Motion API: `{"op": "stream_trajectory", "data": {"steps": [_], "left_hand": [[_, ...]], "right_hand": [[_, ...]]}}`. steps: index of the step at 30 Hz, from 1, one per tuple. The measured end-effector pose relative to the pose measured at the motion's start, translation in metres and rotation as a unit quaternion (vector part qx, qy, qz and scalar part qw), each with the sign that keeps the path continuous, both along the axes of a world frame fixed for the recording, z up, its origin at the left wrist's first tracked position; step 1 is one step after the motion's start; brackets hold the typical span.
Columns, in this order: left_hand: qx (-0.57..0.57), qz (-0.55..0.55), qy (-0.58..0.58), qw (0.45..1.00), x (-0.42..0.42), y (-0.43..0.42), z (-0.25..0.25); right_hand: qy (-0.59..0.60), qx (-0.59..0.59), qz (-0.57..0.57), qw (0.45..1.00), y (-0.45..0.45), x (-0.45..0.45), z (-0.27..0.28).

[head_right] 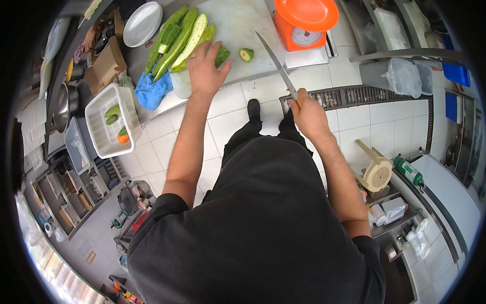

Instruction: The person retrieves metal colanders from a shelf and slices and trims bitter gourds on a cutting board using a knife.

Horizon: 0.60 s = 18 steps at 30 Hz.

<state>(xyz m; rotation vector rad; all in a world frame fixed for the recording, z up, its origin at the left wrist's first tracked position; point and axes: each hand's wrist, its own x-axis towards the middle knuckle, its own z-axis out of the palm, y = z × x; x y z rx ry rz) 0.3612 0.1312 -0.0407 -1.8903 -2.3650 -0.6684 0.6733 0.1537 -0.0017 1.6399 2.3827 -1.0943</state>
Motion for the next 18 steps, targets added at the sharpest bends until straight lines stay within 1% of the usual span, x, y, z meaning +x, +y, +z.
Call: {"op": "stream_trajectory", "data": {"steps": [3, 6, 9, 12, 14, 17, 18], "left_hand": [[0.007, -0.073, 0.052, 0.996, 0.022, 0.012, 0.004], [-0.068, -0.088, 0.056, 0.992, 0.033, 0.026, -0.009], [-0.116, -0.084, 0.075, 0.987, 0.034, 0.036, -0.023], [-0.089, -0.091, 0.061, 0.99, 0.038, 0.035, -0.016], [-0.054, -0.076, 0.022, 0.995, 0.042, 0.029, -0.009], [0.009, -0.073, -0.045, 0.996, 0.057, 0.013, 0.002], [0.025, -0.082, -0.078, 0.993, 0.064, 0.007, 0.006]], "right_hand": [[0.013, 0.048, 0.0, 0.999, 0.005, 0.001, -0.019], [0.083, 0.108, -0.02, 0.991, 0.017, -0.019, -0.024], [0.077, 0.138, 0.002, 0.987, 0.043, -0.048, -0.039], [0.072, 0.17, 0.032, 0.982, 0.062, -0.074, -0.051], [0.076, 0.223, 0.069, 0.97, 0.069, -0.082, -0.05], [0.135, 0.288, 0.035, 0.947, 0.06, -0.081, -0.037], [0.218, 0.184, -0.026, 0.958, 0.053, -0.08, -0.032]]}}
